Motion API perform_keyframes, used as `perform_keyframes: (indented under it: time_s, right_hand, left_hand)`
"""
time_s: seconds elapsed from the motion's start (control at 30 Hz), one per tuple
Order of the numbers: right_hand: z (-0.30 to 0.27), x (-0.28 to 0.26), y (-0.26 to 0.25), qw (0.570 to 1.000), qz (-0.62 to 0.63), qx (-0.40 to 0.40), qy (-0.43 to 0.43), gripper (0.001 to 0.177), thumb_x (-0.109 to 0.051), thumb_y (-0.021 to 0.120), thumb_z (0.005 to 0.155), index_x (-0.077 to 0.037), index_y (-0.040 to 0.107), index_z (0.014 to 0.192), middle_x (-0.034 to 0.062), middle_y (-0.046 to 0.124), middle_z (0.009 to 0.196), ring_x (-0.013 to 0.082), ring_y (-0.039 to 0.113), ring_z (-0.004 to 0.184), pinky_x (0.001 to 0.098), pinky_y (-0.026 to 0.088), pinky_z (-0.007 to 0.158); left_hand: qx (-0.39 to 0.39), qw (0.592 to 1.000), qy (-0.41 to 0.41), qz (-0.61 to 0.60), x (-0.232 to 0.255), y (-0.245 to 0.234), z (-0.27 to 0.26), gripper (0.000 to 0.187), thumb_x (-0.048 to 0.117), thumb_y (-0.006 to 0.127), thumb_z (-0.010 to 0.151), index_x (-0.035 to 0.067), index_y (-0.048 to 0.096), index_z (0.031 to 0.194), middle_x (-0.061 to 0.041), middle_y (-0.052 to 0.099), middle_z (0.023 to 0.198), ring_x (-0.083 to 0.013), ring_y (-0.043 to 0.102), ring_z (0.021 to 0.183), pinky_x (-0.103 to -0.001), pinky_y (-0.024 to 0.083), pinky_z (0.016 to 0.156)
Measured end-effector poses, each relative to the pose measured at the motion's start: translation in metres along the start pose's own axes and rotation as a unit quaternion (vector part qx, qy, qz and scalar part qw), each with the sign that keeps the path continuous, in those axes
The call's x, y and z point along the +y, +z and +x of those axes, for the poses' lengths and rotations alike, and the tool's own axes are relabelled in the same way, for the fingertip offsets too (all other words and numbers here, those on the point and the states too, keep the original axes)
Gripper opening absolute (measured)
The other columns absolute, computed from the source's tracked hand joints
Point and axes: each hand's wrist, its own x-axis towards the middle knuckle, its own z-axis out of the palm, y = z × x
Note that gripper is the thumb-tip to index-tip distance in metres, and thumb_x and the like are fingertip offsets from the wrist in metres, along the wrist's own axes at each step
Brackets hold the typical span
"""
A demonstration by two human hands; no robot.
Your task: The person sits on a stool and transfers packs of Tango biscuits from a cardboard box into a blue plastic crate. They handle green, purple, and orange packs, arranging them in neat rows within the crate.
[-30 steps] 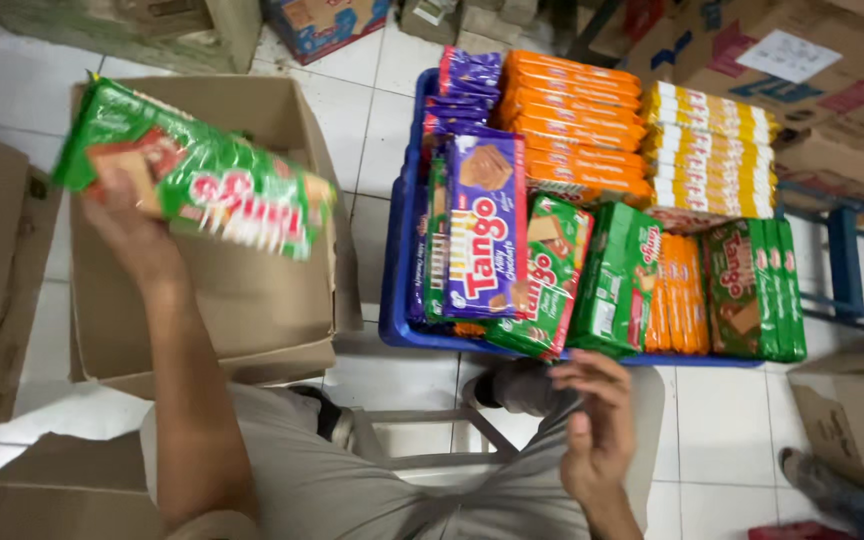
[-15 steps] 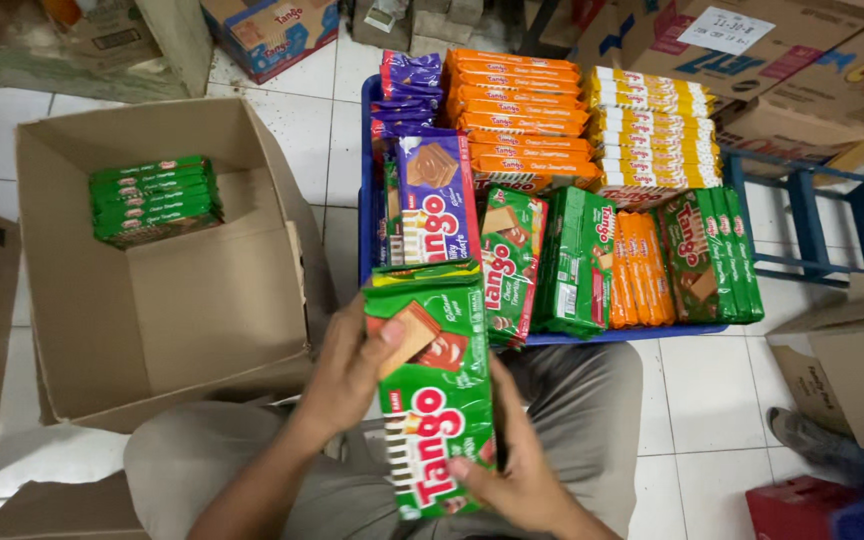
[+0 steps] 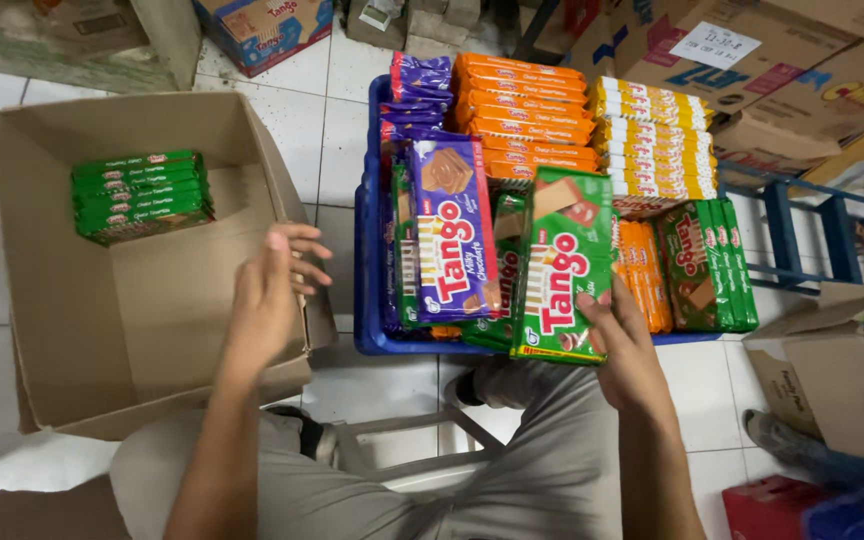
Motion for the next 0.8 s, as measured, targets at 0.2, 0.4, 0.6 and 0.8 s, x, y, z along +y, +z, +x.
perform_keyframes:
  time_s: [0.2, 0.4, 0.6, 0.8]
  right_hand:
    - [-0.013, -0.029, 0.034, 0.992, -0.019, 0.077, 0.098, 0.083, -0.025, 0.071, 0.087, 0.003, 0.029, 0.153, 0.0336, 0.030, 0.149, 0.0455, 0.042, 0.134, 0.0638, 0.038, 0.102]
    - [-0.003, -0.029, 0.037, 0.980, -0.186, 0.058, 0.026, 0.071, -0.047, 0.062, 0.093, 0.002, 0.048, 0.144, 0.0355, 0.035, 0.145, 0.0448, 0.042, 0.135, 0.0518, 0.036, 0.111]
    - [0.029, -0.006, 0.018, 0.957, -0.271, -0.034, -0.096, 0.045, -0.028, 0.054, 0.102, 0.000, 0.058, 0.137, 0.0230, 0.056, 0.133, 0.0355, 0.050, 0.127, 0.0540, 0.048, 0.095]
    - [0.011, -0.023, 0.016, 0.977, -0.197, -0.014, -0.083, 0.075, -0.055, 0.029, 0.103, 0.003, 0.042, 0.150, 0.0373, 0.050, 0.133, 0.0518, 0.045, 0.125, 0.0636, 0.033, 0.105]
  left_hand:
    - [0.075, 0.995, -0.054, 0.032, -0.031, -0.039, 0.015, 0.059, 0.042, 0.021, 0.112, -0.004, 0.058, 0.118, -0.024, 0.069, 0.099, -0.0313, 0.072, 0.079, -0.042, 0.057, 0.070]
    - [0.123, 0.982, -0.057, 0.131, -0.075, -0.067, 0.022, 0.041, 0.034, 0.044, 0.113, -0.004, 0.059, 0.110, -0.022, 0.070, 0.093, -0.0312, 0.071, 0.071, -0.043, 0.055, 0.065]
    - [0.130, 0.941, -0.166, 0.263, -0.102, -0.088, 0.025, 0.046, 0.036, 0.062, 0.103, -0.006, 0.060, 0.123, -0.027, 0.070, 0.105, -0.0393, 0.071, 0.094, -0.049, 0.057, 0.072]
    - [0.142, 0.895, -0.229, 0.355, -0.197, -0.125, 0.044, 0.049, 0.036, 0.066, 0.098, 0.000, 0.059, 0.129, -0.023, 0.071, 0.107, -0.0380, 0.071, 0.097, -0.050, 0.057, 0.069]
